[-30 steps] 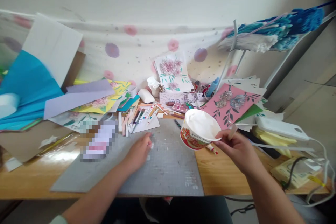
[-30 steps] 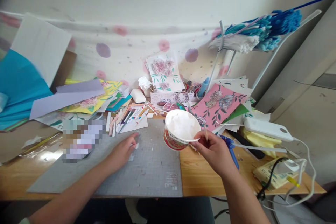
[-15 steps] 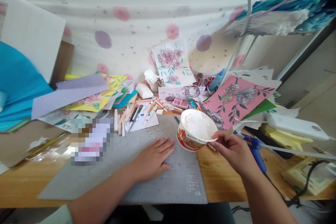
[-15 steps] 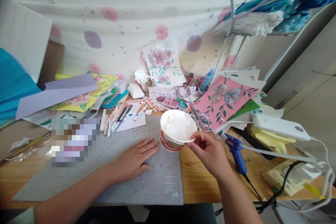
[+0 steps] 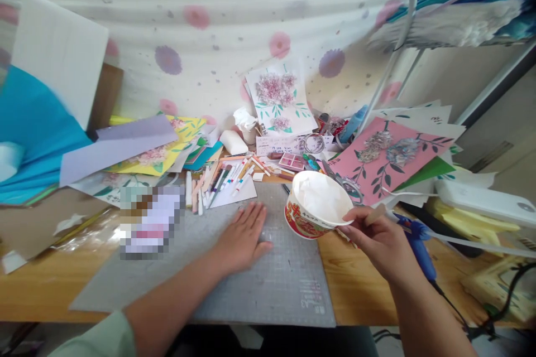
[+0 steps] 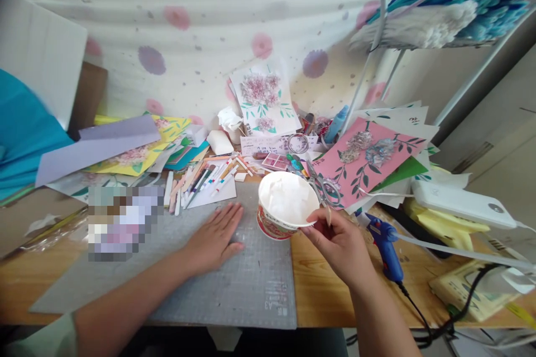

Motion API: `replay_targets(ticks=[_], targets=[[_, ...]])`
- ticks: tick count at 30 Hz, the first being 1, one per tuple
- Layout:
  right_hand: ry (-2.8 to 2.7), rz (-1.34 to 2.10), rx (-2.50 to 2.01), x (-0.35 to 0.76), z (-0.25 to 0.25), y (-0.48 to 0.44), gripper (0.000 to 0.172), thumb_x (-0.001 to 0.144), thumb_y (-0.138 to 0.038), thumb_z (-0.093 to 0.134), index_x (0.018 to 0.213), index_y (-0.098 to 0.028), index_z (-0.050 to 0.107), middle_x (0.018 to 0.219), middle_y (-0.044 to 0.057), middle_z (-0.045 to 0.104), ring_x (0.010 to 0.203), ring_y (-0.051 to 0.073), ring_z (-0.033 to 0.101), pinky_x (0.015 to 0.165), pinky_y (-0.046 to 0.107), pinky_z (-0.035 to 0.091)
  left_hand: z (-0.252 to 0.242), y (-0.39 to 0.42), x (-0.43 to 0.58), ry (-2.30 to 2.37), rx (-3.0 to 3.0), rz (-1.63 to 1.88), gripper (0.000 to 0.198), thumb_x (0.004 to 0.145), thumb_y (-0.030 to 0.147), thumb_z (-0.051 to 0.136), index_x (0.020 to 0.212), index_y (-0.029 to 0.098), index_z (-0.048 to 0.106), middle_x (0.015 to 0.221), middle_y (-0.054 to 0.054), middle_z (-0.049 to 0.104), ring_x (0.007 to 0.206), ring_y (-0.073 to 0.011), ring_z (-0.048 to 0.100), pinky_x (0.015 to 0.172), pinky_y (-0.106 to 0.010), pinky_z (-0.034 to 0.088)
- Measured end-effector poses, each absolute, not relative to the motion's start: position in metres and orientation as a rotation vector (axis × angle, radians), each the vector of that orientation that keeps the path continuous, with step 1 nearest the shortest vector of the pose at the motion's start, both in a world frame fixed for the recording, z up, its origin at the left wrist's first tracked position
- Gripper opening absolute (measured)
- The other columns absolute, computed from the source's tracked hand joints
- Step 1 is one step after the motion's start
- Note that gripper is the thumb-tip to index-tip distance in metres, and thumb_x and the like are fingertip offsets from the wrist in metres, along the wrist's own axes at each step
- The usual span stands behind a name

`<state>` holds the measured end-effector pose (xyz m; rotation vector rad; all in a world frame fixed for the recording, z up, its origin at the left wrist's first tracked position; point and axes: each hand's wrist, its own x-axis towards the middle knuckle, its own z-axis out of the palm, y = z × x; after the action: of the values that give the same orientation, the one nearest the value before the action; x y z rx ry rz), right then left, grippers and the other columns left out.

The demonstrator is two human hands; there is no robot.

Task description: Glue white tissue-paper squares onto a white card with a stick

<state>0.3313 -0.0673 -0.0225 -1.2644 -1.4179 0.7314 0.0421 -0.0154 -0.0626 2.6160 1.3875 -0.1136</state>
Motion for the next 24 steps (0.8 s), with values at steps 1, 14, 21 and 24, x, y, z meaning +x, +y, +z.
replay_targets(ticks=[1, 14, 21, 24], targets=[[-1.415, 0.735, -1.263, 0.331, -0.021, -0.068, 0.031, 0.073, -0.051, 0.075, 0.075, -0.021, 0.065, 0.057, -0.001, 0.051, 0.051, 0.015, 0.046, 0.047, 0.028, 0.036, -0.062, -0.016, 0.052, 1.315, 2.633, -0.123, 0.078, 0.094, 0.055, 0.041, 0.153, 0.010, 0.017, 0.160, -0.015, 0.009, 0.148, -0.0295, 0.005, 0.120, -0.049, 0.013], [-1.487, 0.645, -1.238, 0.332, -0.016, -0.088, 0.023, 0.076, -0.043, 0.074, 0.074, -0.022, 0.064, 0.061, 0.001, 0.055, 0.054, 0.016, 0.047, 0.049, 0.028, 0.039, -0.066, -0.118, 0.021, 1.047, 2.590, -0.226, 0.096, 0.082, 0.066, 0.056, 0.153, 0.015, 0.019, 0.158, -0.015, 0.008, 0.146, -0.0344, 0.010, 0.119, -0.052, 0.019], [-1.550, 0.572, -1.246, 0.320, -0.005, -0.101, 0.025, 0.075, -0.044, 0.074, 0.072, -0.022, 0.064, 0.059, 0.000, 0.054, 0.051, 0.015, 0.047, 0.045, 0.027, 0.039, -0.084, -0.154, -0.031, 0.801, 2.765, 0.030, 0.077, 0.090, 0.038, 0.056, 0.153, 0.038, 0.011, 0.158, -0.002, 0.024, 0.144, -0.0285, 0.026, 0.116, -0.054, 0.028], [-1.574, 0.562, -1.226, 0.321, -0.006, -0.104, 0.024, 0.076, -0.044, 0.073, 0.073, -0.022, 0.064, 0.059, 0.001, 0.055, 0.052, 0.015, 0.047, 0.045, 0.026, 0.039, -0.085, -0.152, -0.043, 0.817, 2.905, 0.358, 0.068, 0.090, 0.033, 0.054, 0.149, 0.045, 0.023, 0.160, -0.002, 0.019, 0.143, -0.0315, 0.030, 0.114, -0.057, 0.028]])
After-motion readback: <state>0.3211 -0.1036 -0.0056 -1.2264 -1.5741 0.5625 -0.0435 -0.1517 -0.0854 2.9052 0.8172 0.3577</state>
